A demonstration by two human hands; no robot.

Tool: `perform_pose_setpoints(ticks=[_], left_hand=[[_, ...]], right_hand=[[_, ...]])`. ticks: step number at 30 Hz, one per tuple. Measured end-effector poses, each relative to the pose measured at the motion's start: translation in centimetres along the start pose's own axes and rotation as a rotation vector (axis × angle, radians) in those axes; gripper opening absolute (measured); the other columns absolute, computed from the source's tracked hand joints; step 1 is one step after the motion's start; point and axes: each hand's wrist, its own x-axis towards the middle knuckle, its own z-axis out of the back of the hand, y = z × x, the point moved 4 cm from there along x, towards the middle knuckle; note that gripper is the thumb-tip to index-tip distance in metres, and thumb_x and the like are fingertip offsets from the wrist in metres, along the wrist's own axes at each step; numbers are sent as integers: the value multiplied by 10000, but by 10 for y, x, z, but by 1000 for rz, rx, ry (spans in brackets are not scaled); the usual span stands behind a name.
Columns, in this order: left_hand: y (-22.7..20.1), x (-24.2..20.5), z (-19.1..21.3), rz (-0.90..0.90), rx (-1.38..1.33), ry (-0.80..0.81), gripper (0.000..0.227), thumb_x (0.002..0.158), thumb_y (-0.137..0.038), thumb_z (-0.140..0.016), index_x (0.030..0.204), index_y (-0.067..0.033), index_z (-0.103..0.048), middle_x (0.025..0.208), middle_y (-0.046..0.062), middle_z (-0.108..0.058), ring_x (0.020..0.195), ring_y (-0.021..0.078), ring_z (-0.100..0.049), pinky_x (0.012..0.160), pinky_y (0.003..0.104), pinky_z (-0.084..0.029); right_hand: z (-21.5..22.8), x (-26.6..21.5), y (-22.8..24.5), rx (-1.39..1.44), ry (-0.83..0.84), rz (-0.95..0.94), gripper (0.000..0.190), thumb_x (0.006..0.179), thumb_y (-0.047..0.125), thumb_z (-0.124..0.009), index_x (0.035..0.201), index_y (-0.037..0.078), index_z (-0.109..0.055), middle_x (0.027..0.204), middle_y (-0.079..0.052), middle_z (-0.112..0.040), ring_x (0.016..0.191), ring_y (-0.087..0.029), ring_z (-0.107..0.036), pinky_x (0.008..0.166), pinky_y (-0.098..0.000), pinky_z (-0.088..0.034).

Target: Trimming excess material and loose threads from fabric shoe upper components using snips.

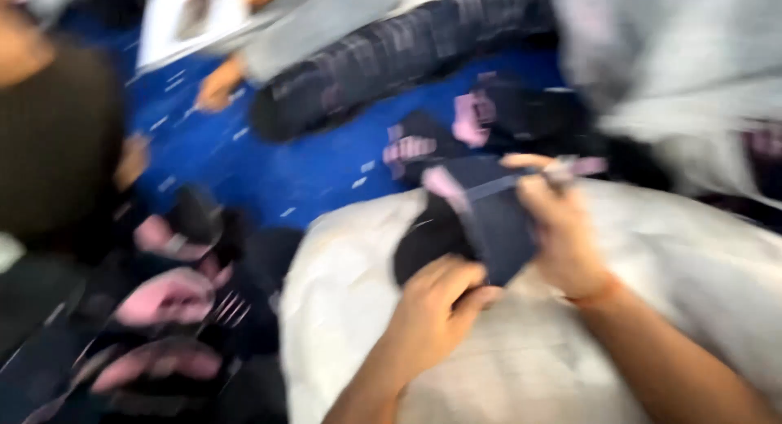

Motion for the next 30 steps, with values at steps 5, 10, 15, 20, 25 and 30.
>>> perform_pose_setpoints(ticks=[5,10,15,20,25,30], left_hand=[[35,-14,-16,-111,175,175,118,908,-112,-711,837,-57,-633,761,133,-654,726,355,-654,672,462,-501],[59,-27,-4,46,280,40,64,850,-75,-706,827,-51,-651,759,123,-669,682,312,-686,670,395,-552],[41,-18,-3,-36,239,27,97,886,-77,-716,832,-42,-643,743,119,-632,683,305,-644,635,387,-514],[29,-12,1,-73,309,87,99,899,-93,-716,857,-37,-645,733,116,-613,690,317,-620,646,418,-493],[23,-7,-4,-97,318,121,102,913,-114,-708,912,-29,-650,775,107,-639,711,312,-628,661,405,-504],[26,-8,-10,-83,358,141,100,917,-126,-703,930,-37,-661,823,116,-666,767,327,-643,704,422,-512]], right_hand=[[-1,-1,9,-48,47,53,386,954,132,-685,1325,87,-587,1106,-28,-654,912,-107,-591,762,-281,-475],[-8,-30,81,-249,214,577,406,1047,71,-711,1392,137,-508,1321,-6,-576,1248,-57,-549,1073,-237,-460],[36,-109,201,-1159,-162,516,565,976,98,-769,1463,95,-484,1212,-79,-671,996,-144,-730,775,-257,-632],[214,-240,201,-1543,-606,93,523,882,-28,-733,1337,-17,-475,1085,-207,-664,890,-231,-704,721,-331,-603],[220,-331,141,-1758,-440,-1307,350,878,363,-798,1171,214,-677,783,3,-762,742,-117,-720,683,-245,-578],[319,-403,67,-1047,-440,-1085,233,975,311,-629,1008,83,-661,717,-133,-703,643,-226,-645,590,-350,-533]])
